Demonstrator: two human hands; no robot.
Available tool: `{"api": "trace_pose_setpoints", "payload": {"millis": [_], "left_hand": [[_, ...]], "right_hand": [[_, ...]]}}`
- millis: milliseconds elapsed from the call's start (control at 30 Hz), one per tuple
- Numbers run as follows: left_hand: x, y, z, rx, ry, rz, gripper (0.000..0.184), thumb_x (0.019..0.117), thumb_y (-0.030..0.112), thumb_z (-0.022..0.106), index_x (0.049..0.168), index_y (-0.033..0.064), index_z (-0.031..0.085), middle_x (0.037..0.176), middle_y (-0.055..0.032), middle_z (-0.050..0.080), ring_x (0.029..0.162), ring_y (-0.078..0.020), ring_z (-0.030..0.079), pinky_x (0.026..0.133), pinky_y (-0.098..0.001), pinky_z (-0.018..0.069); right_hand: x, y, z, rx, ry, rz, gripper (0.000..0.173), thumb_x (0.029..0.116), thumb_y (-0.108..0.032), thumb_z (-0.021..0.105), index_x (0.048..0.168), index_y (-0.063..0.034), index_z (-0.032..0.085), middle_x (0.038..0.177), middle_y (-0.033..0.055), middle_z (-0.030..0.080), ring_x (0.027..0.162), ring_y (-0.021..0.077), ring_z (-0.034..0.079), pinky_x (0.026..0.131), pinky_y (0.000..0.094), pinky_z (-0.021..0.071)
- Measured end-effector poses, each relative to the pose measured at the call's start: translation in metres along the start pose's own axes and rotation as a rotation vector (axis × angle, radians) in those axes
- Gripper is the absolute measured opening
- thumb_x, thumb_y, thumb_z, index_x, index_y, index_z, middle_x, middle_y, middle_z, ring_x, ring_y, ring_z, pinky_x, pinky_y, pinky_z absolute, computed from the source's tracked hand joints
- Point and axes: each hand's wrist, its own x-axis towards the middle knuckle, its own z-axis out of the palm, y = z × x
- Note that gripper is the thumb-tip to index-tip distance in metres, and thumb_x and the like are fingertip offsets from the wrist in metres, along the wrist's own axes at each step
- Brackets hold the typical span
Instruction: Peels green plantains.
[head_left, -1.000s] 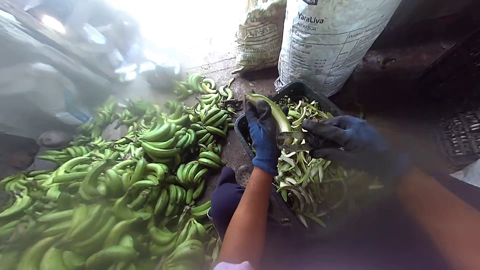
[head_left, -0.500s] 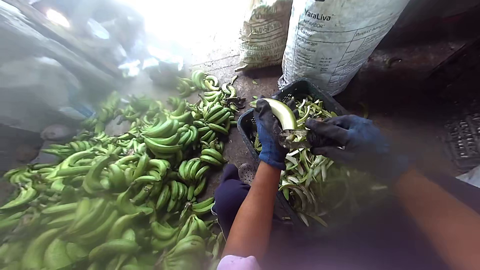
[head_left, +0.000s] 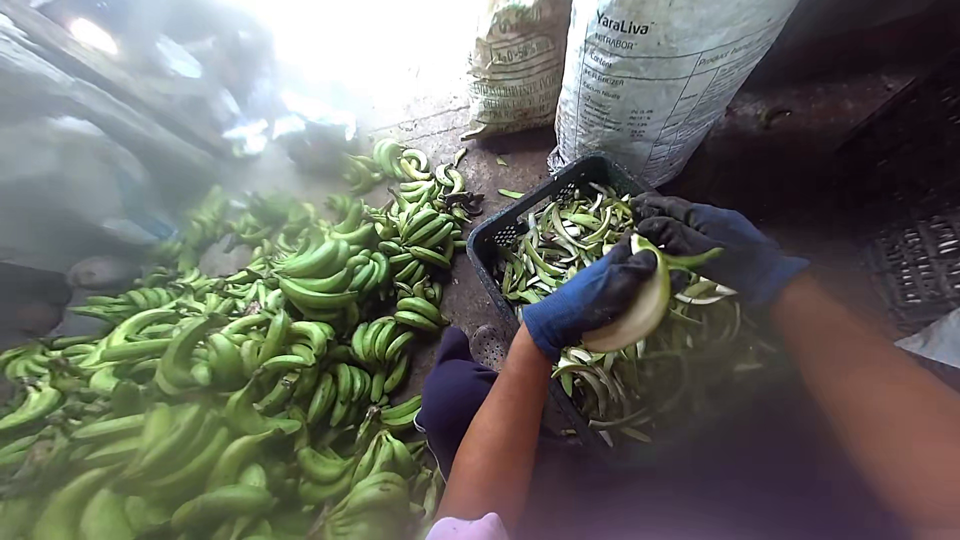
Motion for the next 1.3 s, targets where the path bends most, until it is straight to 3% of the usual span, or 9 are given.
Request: {"api": "trace_pose_setpoints", "payload": {"millis": [67,200,467,767,933,1033,1100,1200,1300], "left_hand": [[-0.002,0.000,0.003,-0.028,0.083,-0.066,0.044,0.1110,0.031,0.031,0.144,0.0038,0.044,0.110,-0.0131,0.064,0.092,-0.0166,0.064,0.081,-0.0365,0.0548],[0.004,-0.019,-0.006,-0.517,0.495,0.108,0.045,0.1092,0.048,0.027,0.118,0.0187,0.060,0.086,0.0017,0.066,0.068,-0.0062,0.061,0.059,-0.0248,0.0542],[0.017,-0.008,-0.021,-1.159,0.613,0.434,0.049,0.1103,0.036,0.018,0.099,0.0145,0.060,0.076,0.0011,0.068,0.065,-0.0070,0.066,0.058,-0.0236,0.0568],[0.011,-0.002,-0.006,-0.557,0.676,0.326,0.031,0.1089,0.031,0.029,0.118,0.0160,0.054,0.091,0.0042,0.059,0.079,-0.0030,0.060,0.071,-0.0243,0.0554],[-0.002,-0.011,0.000,0.324,0.625,0.054,0.036,0.1074,0.012,0.043,0.143,0.0052,0.045,0.124,-0.0170,0.061,0.102,-0.0270,0.064,0.085,-0.0474,0.0550],[0.000,-0.011,0.001,0.531,0.575,0.087,0.039,0.1093,0.020,0.037,0.143,0.0027,0.048,0.130,-0.0215,0.061,0.112,-0.0363,0.064,0.090,-0.0582,0.0533],[0.001,-0.014,0.004,0.392,0.534,0.097,0.052,0.1103,0.037,0.024,0.143,0.0085,0.053,0.123,-0.0164,0.066,0.107,-0.0303,0.066,0.087,-0.0559,0.0534],[0.010,-0.019,-0.005,-0.119,0.525,0.036,0.053,0.1093,0.049,0.026,0.132,0.0118,0.056,0.090,-0.0075,0.066,0.070,-0.0190,0.064,0.058,-0.0389,0.0569],[0.008,-0.014,-0.018,-0.484,0.525,-0.023,0.045,0.1108,0.046,0.028,0.117,0.0111,0.055,0.076,-0.0048,0.062,0.060,-0.0168,0.061,0.053,-0.0337,0.0560]], "right_hand": [[-0.004,-0.038,-0.002,0.075,-0.034,0.226,0.041,0.1104,-0.020,0.043,0.151,-0.0211,0.046,0.135,0.0086,0.062,0.114,0.0225,0.062,0.102,0.0480,0.0466],[-0.021,-0.020,0.018,-0.099,0.169,-0.386,0.055,0.1017,-0.049,0.052,0.147,-0.0181,0.055,0.119,0.0100,0.067,0.107,0.0228,0.065,0.092,0.0469,0.0543],[-0.022,-0.024,0.025,-0.319,0.370,-0.867,0.043,0.0904,-0.027,0.070,0.132,-0.0164,0.068,0.117,0.0162,0.071,0.101,0.0306,0.070,0.084,0.0482,0.0569],[-0.021,-0.035,0.013,-0.207,0.209,-0.376,0.054,0.1022,-0.048,0.050,0.149,-0.0231,0.054,0.131,0.0133,0.065,0.117,0.0310,0.063,0.095,0.0541,0.0513],[-0.021,-0.028,0.016,-0.186,0.149,-0.235,0.055,0.1021,-0.054,0.048,0.152,-0.0293,0.050,0.134,0.0094,0.063,0.120,0.0291,0.062,0.098,0.0556,0.0503],[-0.017,-0.028,0.019,-0.032,0.043,0.103,0.039,0.1083,-0.041,0.045,0.140,-0.0237,0.060,0.112,0.0096,0.072,0.095,0.0245,0.071,0.084,0.0532,0.0572],[-0.009,-0.018,0.017,0.142,-0.054,0.285,0.036,0.1108,-0.035,0.042,0.131,-0.0142,0.062,0.093,0.0120,0.071,0.074,0.0230,0.070,0.069,0.0470,0.0596],[-0.012,-0.012,0.014,0.230,-0.015,0.233,0.041,0.1074,-0.047,0.046,0.139,-0.0250,0.059,0.093,0.0062,0.071,0.068,0.0177,0.067,0.062,0.0402,0.0578],[-0.024,-0.023,0.014,0.068,0.030,-0.174,0.051,0.1014,-0.051,0.053,0.145,-0.0248,0.056,0.115,0.0007,0.072,0.092,0.0107,0.069,0.081,0.0392,0.0587]]}}
